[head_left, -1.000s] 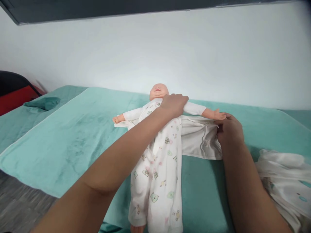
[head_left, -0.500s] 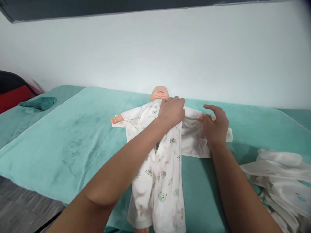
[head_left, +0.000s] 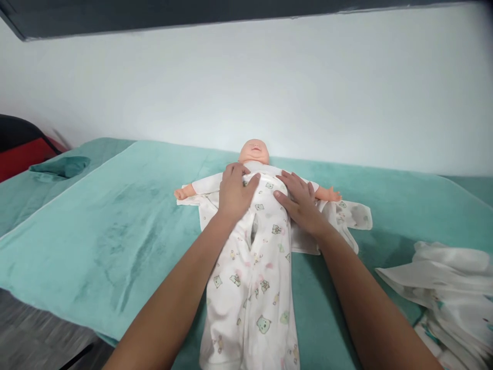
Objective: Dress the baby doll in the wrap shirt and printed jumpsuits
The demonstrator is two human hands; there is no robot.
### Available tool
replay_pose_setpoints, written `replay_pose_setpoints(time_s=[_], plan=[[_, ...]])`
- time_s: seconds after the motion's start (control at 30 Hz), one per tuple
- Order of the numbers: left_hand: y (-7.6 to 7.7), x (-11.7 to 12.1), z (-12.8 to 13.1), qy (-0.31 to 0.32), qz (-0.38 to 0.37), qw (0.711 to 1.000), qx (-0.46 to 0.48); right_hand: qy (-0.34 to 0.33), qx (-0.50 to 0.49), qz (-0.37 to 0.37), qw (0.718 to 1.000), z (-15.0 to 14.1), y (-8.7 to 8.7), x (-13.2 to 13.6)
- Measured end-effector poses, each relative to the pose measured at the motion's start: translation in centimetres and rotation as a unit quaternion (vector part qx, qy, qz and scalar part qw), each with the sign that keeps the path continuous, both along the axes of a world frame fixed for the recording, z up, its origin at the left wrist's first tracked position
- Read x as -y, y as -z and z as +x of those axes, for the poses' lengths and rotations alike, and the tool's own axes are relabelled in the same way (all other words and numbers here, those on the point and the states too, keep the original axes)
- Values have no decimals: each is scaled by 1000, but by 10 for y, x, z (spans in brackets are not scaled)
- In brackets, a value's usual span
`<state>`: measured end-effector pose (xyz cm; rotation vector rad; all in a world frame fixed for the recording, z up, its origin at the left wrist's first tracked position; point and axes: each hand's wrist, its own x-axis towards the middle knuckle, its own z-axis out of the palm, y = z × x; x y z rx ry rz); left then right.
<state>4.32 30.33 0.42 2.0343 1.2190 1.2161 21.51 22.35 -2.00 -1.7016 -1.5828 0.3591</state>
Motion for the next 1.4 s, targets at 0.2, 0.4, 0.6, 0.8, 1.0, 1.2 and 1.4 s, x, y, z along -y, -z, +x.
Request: replay_pose_setpoints(time_s=[0.2,0.4,0.6,0.8,1.0,1.2,1.4], plan=[[4,11,1,-20,152,988,-23,-4,-10,24,1000,3,-1,-1],[7,20,-4,-43,247,966,-66,-9,-30,137,990,-2,-2,0],[4,27,-8,-54,200,977,-51,-30,-73,166,983,-5,-5,6],[7,32,-25,-66,140,984,-84,-19,-134,36,990,0,-4,12],[18,35,-62,15,61,987,-148,-97,-111,-80,986,8,-13,19],[26,45,-105,157,-83,968,-180,-173,-131,-217,952,12,-16,36],[36,61,-118,161,33,957,-239,-153,-102,-185,965,-3,-11,52]])
